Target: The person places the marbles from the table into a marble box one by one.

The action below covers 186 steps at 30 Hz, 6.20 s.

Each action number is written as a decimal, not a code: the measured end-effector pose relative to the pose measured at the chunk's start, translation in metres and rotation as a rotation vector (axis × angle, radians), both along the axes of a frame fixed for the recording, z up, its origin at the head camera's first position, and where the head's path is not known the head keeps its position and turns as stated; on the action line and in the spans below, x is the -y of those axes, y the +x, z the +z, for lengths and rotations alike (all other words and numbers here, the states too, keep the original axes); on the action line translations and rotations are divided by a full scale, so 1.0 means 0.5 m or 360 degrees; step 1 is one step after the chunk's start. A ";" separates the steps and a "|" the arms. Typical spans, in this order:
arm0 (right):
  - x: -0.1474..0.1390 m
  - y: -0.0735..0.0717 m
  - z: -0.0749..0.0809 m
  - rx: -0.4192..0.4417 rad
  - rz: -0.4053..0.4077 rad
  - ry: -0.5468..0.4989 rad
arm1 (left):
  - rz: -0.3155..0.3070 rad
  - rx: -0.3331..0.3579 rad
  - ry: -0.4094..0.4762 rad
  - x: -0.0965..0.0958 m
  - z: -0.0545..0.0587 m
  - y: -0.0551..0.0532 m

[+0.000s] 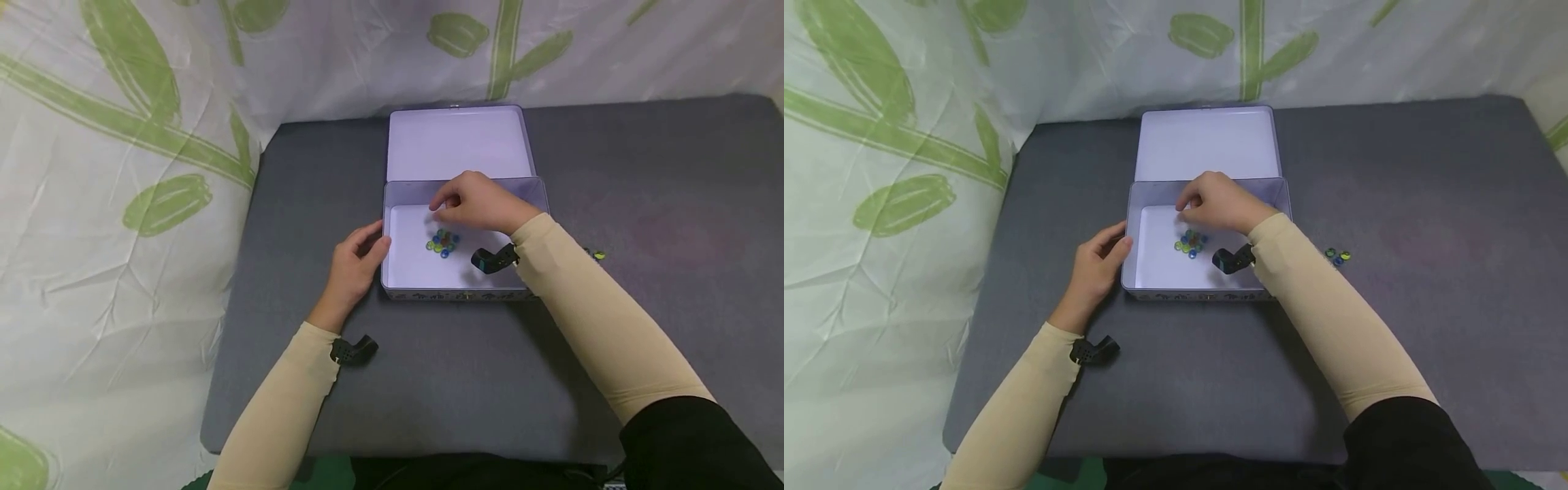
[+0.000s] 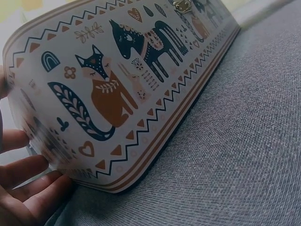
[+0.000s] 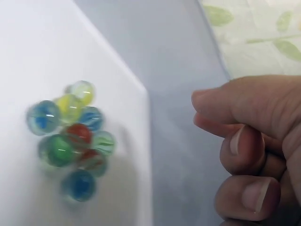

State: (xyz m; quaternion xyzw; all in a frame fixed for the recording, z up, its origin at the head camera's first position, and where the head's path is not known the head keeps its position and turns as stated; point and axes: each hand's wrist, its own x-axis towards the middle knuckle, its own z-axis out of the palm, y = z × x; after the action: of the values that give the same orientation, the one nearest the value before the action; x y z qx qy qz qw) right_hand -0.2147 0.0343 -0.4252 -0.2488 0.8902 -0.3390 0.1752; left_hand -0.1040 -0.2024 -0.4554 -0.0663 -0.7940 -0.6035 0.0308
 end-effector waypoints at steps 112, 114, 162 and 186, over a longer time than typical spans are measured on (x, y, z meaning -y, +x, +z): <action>-0.426 0.202 -0.011 -0.0054 -0.0685 0.0258 | 0.0044 0.0016 0.0065 -0.004 -0.004 0.001; -0.418 0.199 0.001 -0.0077 -0.0669 0.0252 | 0.0040 0.0013 0.0054 -0.003 -0.004 0.001; -0.093 0.040 0.079 -0.0124 -0.0068 0.0147 | 0.0015 0.0030 0.0015 -0.002 0.001 0.002; -0.065 0.022 -0.001 0.0036 0.0126 0.0444 | -0.0017 0.0011 0.0010 -0.006 0.011 -0.009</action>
State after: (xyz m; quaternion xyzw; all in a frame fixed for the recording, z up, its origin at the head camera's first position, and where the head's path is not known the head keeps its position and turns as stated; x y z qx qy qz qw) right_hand -0.2036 0.0670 -0.4258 -0.2530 0.9162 -0.2075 0.2314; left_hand -0.1084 -0.1994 -0.4501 -0.0684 -0.7918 -0.6064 0.0250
